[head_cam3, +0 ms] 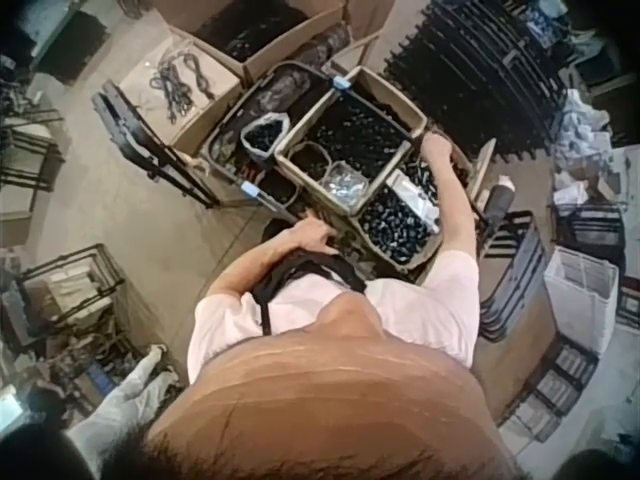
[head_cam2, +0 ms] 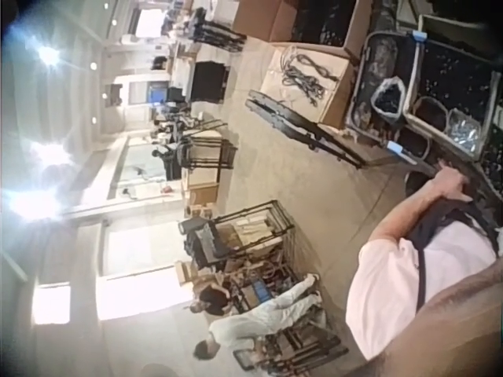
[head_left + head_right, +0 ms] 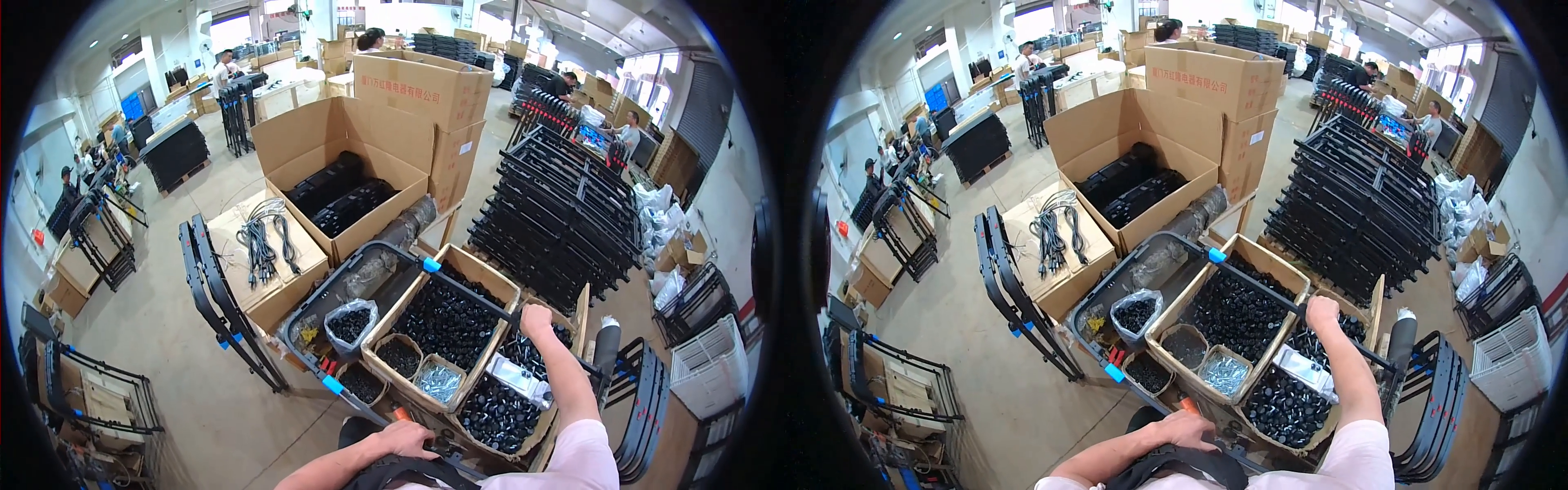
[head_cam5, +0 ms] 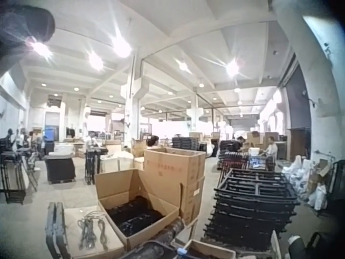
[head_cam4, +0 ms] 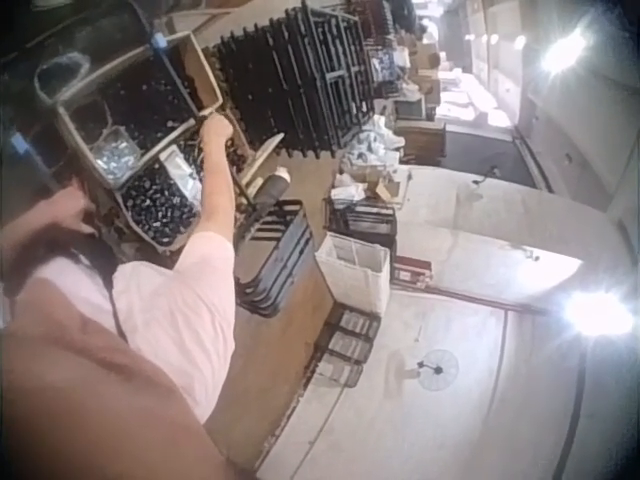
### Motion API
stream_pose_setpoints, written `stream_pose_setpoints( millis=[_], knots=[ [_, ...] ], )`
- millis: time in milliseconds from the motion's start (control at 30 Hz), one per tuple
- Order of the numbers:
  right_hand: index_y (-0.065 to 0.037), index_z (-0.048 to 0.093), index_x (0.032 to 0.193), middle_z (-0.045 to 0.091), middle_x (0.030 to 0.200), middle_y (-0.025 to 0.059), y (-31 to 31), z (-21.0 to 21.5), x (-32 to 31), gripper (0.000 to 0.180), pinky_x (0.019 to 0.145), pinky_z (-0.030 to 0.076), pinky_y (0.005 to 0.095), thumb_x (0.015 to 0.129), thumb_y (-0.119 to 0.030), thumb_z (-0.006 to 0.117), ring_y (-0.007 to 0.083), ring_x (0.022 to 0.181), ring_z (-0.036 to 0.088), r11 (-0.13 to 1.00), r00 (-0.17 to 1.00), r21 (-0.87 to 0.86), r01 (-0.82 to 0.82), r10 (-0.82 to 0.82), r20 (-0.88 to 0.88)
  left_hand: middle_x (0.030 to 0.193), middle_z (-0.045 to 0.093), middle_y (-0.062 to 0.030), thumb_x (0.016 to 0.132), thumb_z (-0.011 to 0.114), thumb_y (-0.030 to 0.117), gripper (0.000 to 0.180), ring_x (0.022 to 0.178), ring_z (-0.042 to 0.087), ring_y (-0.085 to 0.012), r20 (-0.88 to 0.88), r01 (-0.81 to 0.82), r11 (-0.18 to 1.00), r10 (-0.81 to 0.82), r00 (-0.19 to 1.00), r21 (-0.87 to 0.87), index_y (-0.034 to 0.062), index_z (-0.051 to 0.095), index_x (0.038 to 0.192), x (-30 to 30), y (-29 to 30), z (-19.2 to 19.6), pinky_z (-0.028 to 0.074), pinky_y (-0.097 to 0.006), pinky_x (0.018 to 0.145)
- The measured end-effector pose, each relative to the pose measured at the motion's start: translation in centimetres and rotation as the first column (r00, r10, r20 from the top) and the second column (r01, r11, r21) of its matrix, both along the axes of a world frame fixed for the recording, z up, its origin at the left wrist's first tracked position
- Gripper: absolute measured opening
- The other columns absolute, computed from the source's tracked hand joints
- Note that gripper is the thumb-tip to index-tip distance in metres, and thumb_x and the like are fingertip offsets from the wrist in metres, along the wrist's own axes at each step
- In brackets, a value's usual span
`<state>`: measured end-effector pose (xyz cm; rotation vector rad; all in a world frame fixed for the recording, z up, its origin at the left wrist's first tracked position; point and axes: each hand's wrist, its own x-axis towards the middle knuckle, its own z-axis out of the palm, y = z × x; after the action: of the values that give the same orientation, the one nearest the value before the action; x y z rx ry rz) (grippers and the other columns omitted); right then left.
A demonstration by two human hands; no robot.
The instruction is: Assembling an electrical appliance component by connecting wires and securing them with screws.
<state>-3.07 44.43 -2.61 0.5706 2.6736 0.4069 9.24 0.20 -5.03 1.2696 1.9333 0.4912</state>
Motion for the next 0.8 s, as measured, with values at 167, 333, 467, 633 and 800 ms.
stream_pose_setpoints(
  millis=[167, 333, 467, 633, 800],
  knots=[
    [-0.007, 0.074, 0.102, 0.077, 0.103, 0.0167, 1.1, -0.2, 0.4, 0.022, 0.081, 0.061, 0.0467, 0.087, -0.018, 0.062, 0.0336, 0.097, 0.076, 0.999, 0.992, -0.029, -0.04, 0.036, -0.123, 0.102, 0.075, -0.017, 0.088, 0.067, 0.06, 0.056, 0.1, 0.071, -0.0382, -0.002, 0.005, 1.0, -0.005, 1.0, 0.01, 0.0088, 0.073, 0.109, -0.2, 0.6, -0.5, 0.055, -0.048, 0.085],
    [-0.003, 0.066, 0.111, 0.075, 0.105, 0.0187, -0.2, 0.7, -0.4, 0.028, 0.086, 0.059, 0.0498, 0.09, -0.019, 0.061, 0.0372, 0.101, 0.073, 0.981, 0.983, -0.15, -0.124, 0.101, -0.156, 0.095, 0.074, -0.0189, 0.087, 0.065, 0.064, 0.06, 0.096, 0.07, -0.0412, 0.014, -0.018, 0.999, 0.018, 1.0, 0.039, 0.0069, 0.071, 0.104, -0.3, 0.5, -0.2, 0.056, -0.051, 0.082],
    [-0.001, 0.063, 0.115, 0.075, 0.103, 0.0193, 0.9, -2.2, 0.1, 0.032, 0.087, 0.058, 0.0495, 0.091, -0.022, 0.062, 0.0384, 0.099, 0.073, 0.965, 0.963, -0.189, -0.181, 0.135, -0.233, 0.1, 0.074, -0.0167, 0.09, 0.065, 0.062, 0.056, 0.098, 0.071, -0.0379, -0.015, -0.009, 0.999, 0.01, 1.0, 0.034, 0.0097, 0.072, 0.108, 0.3, 0.1, -0.4, 0.055, -0.048, 0.084],
    [0.005, 0.057, 0.117, 0.074, 0.098, 0.0233, 0.5, -3.3, 0.3, 0.044, 0.086, 0.057, 0.0512, 0.09, -0.029, 0.066, 0.0411, 0.095, 0.072, 0.956, 0.911, -0.252, -0.15, 0.035, -0.411, 0.106, 0.069, -0.0165, 0.089, 0.073, 0.048, 0.049, 0.104, 0.066, -0.0382, 0.056, -0.091, 0.961, 0.079, 0.995, 0.26, 0.0062, 0.064, 0.113, 1.2, -0.5, -0.7, 0.053, -0.047, 0.085],
    [0.004, 0.055, 0.114, 0.073, 0.1, 0.0256, 0.4, -3.6, 0.5, 0.042, 0.087, 0.056, 0.0526, 0.088, -0.026, 0.069, 0.0425, 0.099, 0.071, 0.956, 0.893, -0.274, -0.103, -0.033, -0.45, 0.101, 0.061, -0.0145, 0.091, 0.074, 0.028, 0.034, 0.1, 0.06, -0.0363, 0.09, -0.051, 0.886, 0.011, 0.996, 0.462, 0.0044, 0.059, 0.11, 2.4, -0.3, -1.2, 0.051, -0.046, 0.089]
  ],
)
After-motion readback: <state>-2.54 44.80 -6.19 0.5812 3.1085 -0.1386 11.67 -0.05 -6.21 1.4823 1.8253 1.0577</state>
